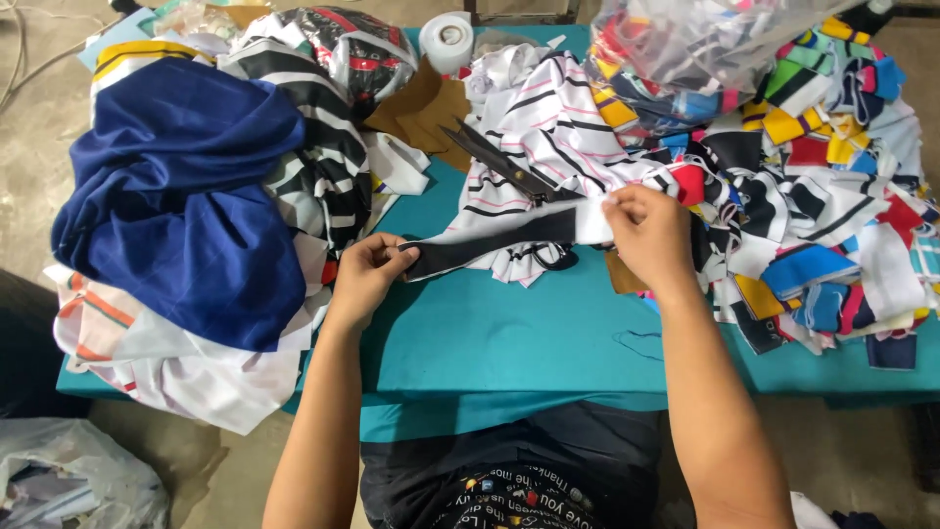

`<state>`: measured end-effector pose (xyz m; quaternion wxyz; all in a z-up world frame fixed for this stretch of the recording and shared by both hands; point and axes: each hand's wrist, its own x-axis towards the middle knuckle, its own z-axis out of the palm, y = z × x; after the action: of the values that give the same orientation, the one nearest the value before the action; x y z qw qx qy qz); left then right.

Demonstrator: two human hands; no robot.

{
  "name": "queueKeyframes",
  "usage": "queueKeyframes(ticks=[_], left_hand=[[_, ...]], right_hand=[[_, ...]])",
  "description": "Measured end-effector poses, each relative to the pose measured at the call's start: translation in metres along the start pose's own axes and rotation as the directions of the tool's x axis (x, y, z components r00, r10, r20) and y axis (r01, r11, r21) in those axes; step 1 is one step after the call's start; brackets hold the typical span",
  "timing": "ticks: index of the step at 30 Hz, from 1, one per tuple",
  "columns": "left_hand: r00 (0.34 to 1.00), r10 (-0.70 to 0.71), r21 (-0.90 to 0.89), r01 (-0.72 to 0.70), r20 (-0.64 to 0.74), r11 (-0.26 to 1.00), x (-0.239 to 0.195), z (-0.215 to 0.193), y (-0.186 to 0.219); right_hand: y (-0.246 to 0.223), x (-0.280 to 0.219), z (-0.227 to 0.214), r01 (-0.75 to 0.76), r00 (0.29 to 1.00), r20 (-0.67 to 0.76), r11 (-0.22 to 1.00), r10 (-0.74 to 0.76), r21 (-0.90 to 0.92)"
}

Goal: The person is using scissors to trim and sort various colorful fabric scraps on a work table.

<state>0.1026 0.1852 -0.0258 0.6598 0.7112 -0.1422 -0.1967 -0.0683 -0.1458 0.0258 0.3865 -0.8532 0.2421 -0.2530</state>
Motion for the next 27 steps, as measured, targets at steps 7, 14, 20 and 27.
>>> queueKeyframes(ticks=[7,14,20,27], left_hand=[[1.0,0.02,-0.025,-0.02,0.017,0.999,-0.001,-0.001,0.003],[0.994,0.107,-0.014,-0.107,0.015,0.994,-0.007,-0.002,-0.001],[0.991,0.133,0.004,-0.133,-0.014,0.991,-0.011,-0.004,0.003],[0.991,0.134,0.04,-0.134,-0.002,0.99,-0.016,-0.003,0.014]], right_hand=[[-0.037,0.01,0.037,0.061,0.994,0.079,0.976,-0.079,0.208],[-0.093,-0.006,0.104,0.099,0.956,0.259,0.981,-0.141,0.165],[-0.127,-0.024,0.134,0.057,0.906,0.409,0.987,-0.114,0.149],[-0.13,-0.032,0.147,0.024,0.873,0.476,0.985,-0.103,0.169]])
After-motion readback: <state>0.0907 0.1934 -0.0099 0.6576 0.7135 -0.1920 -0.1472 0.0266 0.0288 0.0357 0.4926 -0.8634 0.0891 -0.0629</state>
